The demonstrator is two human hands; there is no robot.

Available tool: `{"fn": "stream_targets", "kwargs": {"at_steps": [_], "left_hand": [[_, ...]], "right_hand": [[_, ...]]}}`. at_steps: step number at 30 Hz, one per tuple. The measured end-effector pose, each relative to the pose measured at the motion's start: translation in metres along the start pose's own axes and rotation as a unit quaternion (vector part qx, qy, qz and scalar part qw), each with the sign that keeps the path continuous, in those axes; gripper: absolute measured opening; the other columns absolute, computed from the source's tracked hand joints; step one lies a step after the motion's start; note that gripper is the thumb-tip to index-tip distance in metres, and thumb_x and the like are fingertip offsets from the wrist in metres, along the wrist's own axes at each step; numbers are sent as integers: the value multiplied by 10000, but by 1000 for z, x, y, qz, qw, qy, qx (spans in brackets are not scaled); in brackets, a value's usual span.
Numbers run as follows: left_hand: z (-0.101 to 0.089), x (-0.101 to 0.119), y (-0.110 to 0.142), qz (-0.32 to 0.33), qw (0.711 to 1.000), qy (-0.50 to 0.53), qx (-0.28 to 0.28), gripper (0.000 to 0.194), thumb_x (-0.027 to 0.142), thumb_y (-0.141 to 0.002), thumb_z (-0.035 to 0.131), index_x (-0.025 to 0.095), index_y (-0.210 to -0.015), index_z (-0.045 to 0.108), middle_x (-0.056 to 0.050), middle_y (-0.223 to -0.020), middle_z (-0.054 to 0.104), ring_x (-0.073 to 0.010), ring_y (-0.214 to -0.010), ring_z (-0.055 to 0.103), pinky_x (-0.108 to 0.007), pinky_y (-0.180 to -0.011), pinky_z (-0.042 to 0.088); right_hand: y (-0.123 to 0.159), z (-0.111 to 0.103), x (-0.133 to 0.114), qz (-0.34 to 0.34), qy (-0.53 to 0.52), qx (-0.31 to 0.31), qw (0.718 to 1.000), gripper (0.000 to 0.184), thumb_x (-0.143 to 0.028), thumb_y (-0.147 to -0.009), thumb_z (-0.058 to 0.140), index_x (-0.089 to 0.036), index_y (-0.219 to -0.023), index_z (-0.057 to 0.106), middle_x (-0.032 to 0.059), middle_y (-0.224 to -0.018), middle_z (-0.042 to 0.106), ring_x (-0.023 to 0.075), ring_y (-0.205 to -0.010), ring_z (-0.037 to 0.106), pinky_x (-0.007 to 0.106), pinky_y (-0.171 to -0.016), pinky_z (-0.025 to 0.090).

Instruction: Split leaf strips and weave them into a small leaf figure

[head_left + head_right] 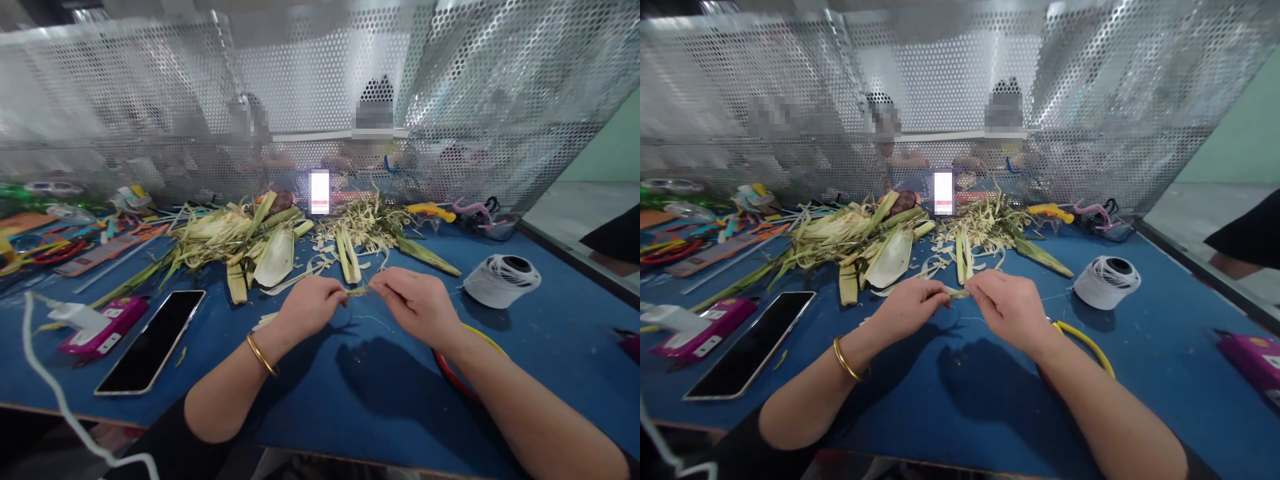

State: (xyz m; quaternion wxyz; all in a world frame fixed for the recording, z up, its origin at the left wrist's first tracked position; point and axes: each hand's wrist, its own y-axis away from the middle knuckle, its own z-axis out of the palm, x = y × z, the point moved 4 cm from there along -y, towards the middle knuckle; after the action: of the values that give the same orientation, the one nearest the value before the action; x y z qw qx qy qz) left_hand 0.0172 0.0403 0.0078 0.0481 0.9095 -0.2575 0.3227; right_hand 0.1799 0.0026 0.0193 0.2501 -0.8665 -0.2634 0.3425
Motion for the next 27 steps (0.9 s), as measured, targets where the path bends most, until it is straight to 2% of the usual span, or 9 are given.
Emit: {"fn": "stream_targets", "kwargs": {"at_steps": [4,6,8,11,15,18,22,24,27], "left_hand": [[11,15,7,127,982,-10,-136,203,150,-812,509,175,-718,687,3,-701,668,-121,-666,564,-205,-625,368],[10,20,9,154,975,33,-157,210,180,-838,503,168,-740,688,7,-681,649,-108,-640,556,-191,-606,369],[5,20,7,146,980,67,-117,221,201,-854,495,165,-754,688,17,-638,613,-99,-600,536,-187,-591,368],[-6,13,3,116,990,77,1,224,213,-866,487,167,-762,681,26,-613,588,-101,-594,529,-195,-598,372],[-12,2,-1,70,990,26,121,252,224,-891,455,170,-754,660,0,-693,643,-131,-672,565,-221,-632,385],[-9,-4,-3,31,989,-35,141,263,219,-905,432,175,-773,656,-21,-771,683,-154,-742,602,-238,-660,400],[5,0,0,69,983,-165,45,225,215,-893,461,174,-823,671,-55,-825,699,-188,-796,624,-259,-691,410],[11,5,3,126,977,-171,-33,185,174,-856,496,184,-811,675,-45,-813,697,-183,-789,624,-247,-678,408],[11,13,7,190,974,-48,-115,179,169,-847,513,197,-798,682,-5,-781,689,-143,-756,615,-207,-664,401]], "right_hand": [[-4,5,12,70,-61,-59,994,244,-286,-867,482,-187,-693,621,16,-646,603,138,-607,517,246,-582,377],[-5,11,24,151,-124,-75,978,249,-330,-822,514,-187,-643,613,-4,-590,561,130,-567,473,246,-545,347],[-2,21,36,248,-198,-83,945,258,-383,-771,549,-188,-610,600,-30,-517,492,112,-493,397,243,-491,293],[6,37,42,353,-262,-94,893,254,-413,-730,570,-194,-601,586,-80,-417,322,90,-413,239,242,-439,192],[10,45,25,291,-228,-99,924,235,-349,-780,524,-198,-606,566,-65,-447,355,105,-452,315,241,-473,247],[13,42,7,175,-125,-88,973,245,-287,-849,453,-197,-634,528,-29,-567,488,120,-545,419,238,-531,304],[14,28,-7,36,26,-61,997,289,-256,-905,401,-198,-647,518,-8,-592,503,126,-547,425,259,-552,292],[9,22,-1,49,34,-56,997,286,-271,-904,423,-200,-653,541,-4,-595,513,130,-560,438,258,-561,301],[3,21,19,151,-87,-87,981,263,-337,-855,508,-195,-645,575,-11,-591,521,127,-571,448,240,-543,319]]}}
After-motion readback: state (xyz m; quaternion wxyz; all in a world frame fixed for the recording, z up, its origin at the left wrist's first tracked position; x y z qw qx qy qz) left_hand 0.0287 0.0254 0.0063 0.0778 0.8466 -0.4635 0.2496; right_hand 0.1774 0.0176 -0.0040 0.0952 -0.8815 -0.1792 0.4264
